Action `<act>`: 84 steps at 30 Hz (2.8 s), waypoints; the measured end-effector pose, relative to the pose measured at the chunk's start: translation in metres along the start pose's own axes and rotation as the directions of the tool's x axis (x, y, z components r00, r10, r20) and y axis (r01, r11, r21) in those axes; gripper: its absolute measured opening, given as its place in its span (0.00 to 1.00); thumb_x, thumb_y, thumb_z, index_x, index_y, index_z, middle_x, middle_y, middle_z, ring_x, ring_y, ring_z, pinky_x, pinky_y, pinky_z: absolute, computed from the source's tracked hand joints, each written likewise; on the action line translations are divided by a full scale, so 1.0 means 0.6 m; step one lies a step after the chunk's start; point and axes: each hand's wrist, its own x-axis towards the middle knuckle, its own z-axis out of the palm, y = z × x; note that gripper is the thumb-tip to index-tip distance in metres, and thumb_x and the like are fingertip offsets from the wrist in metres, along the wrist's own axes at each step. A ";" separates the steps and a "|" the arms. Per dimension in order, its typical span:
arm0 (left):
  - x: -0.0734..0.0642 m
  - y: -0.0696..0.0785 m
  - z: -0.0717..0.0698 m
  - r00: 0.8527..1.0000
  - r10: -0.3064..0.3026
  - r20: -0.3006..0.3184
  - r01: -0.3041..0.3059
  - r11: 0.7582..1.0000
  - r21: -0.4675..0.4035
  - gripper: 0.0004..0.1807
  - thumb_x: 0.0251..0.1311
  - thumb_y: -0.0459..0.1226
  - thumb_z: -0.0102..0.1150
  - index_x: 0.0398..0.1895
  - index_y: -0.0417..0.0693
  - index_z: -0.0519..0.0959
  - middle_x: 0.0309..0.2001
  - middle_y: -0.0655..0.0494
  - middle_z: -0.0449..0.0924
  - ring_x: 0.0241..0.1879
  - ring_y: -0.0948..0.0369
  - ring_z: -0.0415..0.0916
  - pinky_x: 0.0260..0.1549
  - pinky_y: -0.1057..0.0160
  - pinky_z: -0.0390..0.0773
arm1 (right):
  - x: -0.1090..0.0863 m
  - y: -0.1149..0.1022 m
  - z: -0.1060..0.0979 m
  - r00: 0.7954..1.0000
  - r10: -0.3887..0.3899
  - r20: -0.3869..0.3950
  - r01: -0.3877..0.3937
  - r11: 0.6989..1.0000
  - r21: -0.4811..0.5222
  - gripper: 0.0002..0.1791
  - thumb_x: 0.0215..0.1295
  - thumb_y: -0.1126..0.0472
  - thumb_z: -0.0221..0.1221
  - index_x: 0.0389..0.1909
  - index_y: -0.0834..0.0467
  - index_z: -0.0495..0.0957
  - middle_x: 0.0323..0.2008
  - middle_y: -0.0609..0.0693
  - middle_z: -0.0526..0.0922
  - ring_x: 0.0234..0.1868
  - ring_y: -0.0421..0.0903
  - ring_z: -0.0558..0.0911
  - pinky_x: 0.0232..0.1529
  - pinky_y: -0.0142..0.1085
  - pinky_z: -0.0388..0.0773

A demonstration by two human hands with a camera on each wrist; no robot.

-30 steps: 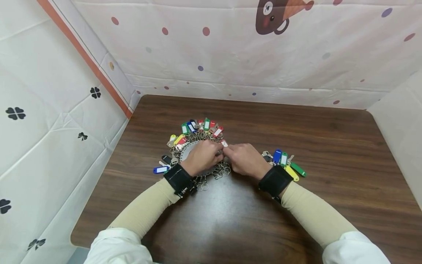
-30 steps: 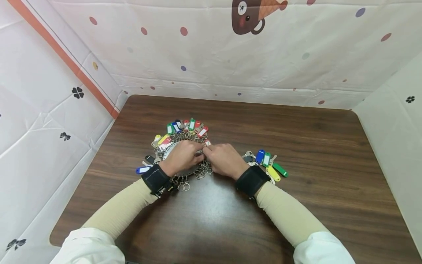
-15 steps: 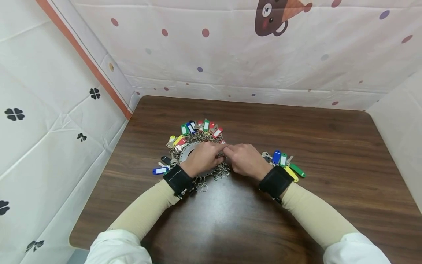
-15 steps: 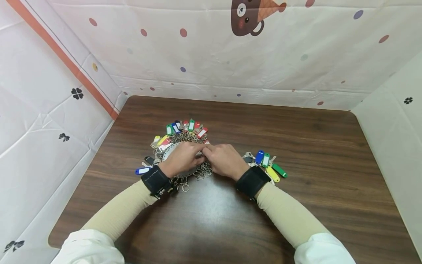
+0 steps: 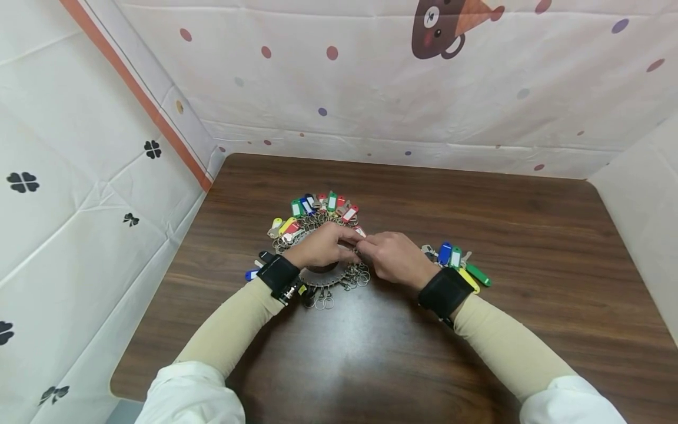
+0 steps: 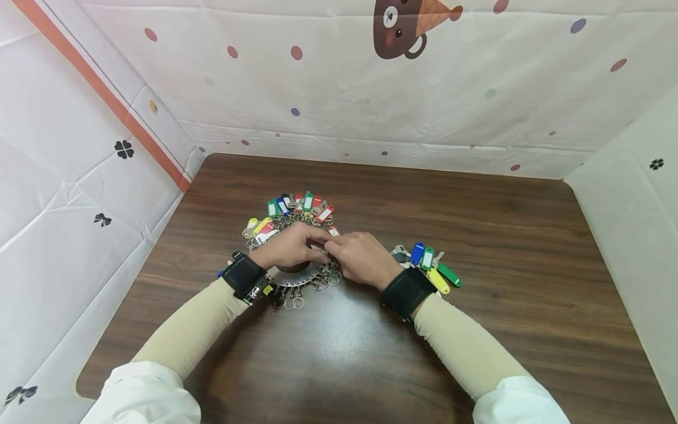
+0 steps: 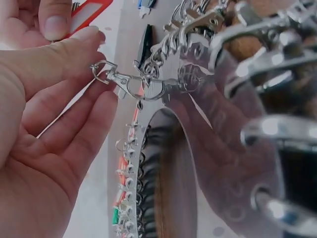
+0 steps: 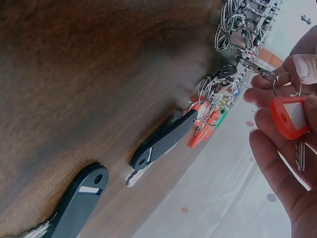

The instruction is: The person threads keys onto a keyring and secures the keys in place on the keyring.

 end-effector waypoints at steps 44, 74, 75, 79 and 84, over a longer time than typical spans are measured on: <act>-0.008 0.007 0.028 0.979 0.090 -0.183 -0.001 0.898 0.441 0.11 0.68 0.39 0.64 0.48 0.47 0.89 0.41 0.56 0.92 0.35 0.64 0.85 0.38 0.62 0.85 | -0.005 0.001 0.005 1.000 -0.004 0.028 0.005 0.999 -0.035 0.09 0.61 0.69 0.69 0.42 0.59 0.85 0.32 0.50 0.88 0.29 0.45 0.82 0.40 0.37 0.87; -0.007 0.020 0.050 0.949 0.231 -0.216 0.018 0.644 0.765 0.04 0.66 0.36 0.63 0.33 0.46 0.84 0.29 0.57 0.86 0.27 0.62 0.81 0.27 0.65 0.82 | -0.013 0.005 0.018 0.994 -0.112 0.014 0.113 0.973 -0.200 0.09 0.59 0.67 0.70 0.38 0.57 0.82 0.31 0.48 0.87 0.31 0.46 0.83 0.40 0.40 0.85; -0.006 0.020 0.050 0.950 0.226 -0.215 0.020 0.645 0.764 0.04 0.66 0.37 0.63 0.34 0.46 0.84 0.30 0.57 0.86 0.27 0.61 0.82 0.27 0.65 0.82 | -0.013 0.006 0.017 0.994 -0.108 0.024 0.111 0.974 -0.197 0.09 0.59 0.67 0.70 0.39 0.58 0.82 0.32 0.48 0.88 0.31 0.46 0.83 0.40 0.40 0.85; 0.004 0.019 0.049 0.964 0.156 -0.217 0.053 0.684 0.728 0.07 0.69 0.40 0.63 0.39 0.47 0.85 0.35 0.57 0.88 0.31 0.61 0.84 0.30 0.64 0.84 | -0.010 0.013 0.011 0.995 -0.052 0.079 0.065 0.983 -0.173 0.11 0.60 0.66 0.72 0.42 0.58 0.84 0.35 0.50 0.89 0.33 0.47 0.84 0.43 0.41 0.87; 0.017 0.017 0.046 0.981 0.076 -0.178 0.057 0.766 0.640 0.12 0.74 0.43 0.60 0.50 0.47 0.85 0.47 0.54 0.89 0.44 0.58 0.88 0.44 0.60 0.87 | -0.013 0.024 0.005 0.985 0.052 0.164 -0.030 0.991 -0.134 0.13 0.62 0.66 0.71 0.47 0.59 0.84 0.35 0.52 0.87 0.34 0.48 0.84 0.43 0.43 0.88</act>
